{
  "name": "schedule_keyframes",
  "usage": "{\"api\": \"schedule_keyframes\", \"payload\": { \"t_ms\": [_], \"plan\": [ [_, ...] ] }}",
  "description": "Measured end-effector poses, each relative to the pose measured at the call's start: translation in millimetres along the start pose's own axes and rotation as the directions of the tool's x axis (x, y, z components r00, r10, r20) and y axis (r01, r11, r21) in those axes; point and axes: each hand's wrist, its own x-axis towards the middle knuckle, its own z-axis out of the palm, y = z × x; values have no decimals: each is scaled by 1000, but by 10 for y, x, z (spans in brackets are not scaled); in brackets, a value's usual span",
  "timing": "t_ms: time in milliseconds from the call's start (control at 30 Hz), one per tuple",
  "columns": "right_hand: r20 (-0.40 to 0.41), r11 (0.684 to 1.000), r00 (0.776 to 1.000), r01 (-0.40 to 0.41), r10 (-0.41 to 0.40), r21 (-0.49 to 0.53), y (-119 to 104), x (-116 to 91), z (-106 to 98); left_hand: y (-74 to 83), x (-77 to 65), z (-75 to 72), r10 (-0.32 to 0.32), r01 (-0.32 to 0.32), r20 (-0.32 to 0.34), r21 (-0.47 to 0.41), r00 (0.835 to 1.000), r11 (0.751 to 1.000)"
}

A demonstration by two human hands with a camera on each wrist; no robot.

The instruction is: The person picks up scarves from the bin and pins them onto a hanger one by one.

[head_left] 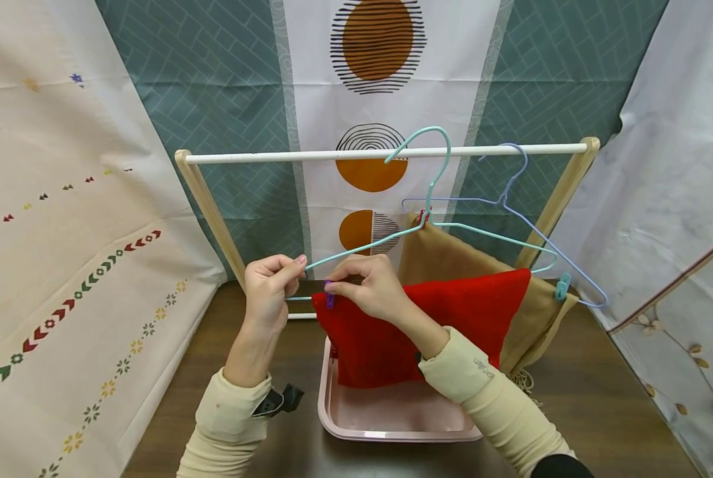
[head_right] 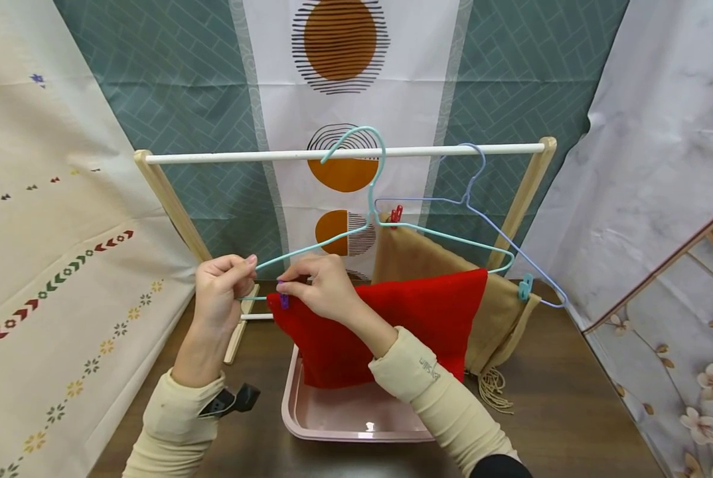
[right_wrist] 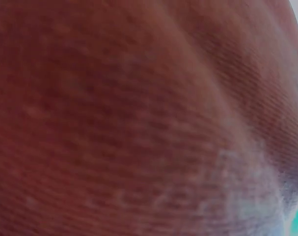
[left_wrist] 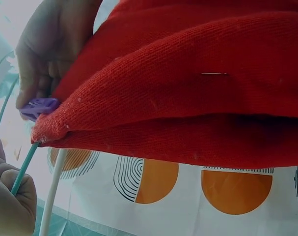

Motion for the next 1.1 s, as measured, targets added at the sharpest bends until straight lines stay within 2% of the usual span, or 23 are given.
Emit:
{"api": "schedule_keyframes", "payload": {
  "t_ms": [167, 367, 500, 867, 1100],
  "plan": [
    [38, 995, 999, -32, 36, -95, -1, -12, 16, -8, -7, 9, -13, 13, -8, -10, 1000, 1000],
    [135, 982, 985, -81, 104, -171, -12, -53, -57, -25, -13, 20, -14, 14, -15, -10, 1000, 1000],
    [150, 985, 982, -93, 115, -149, -18, -94, -100, -33, -19, 25, -13, 12, -8, -9, 1000, 1000],
    [90, 991, 992, -81, 91, -111, -31, -213, -195, -65, -32, 33, -30, 30, -32, -4, 999, 1000],
    [83, 986, 984, -161, 158, 30, -103, -344, -308, -80, -28, 30, -28, 27, -48, -17, 998, 999]
  ]
}}
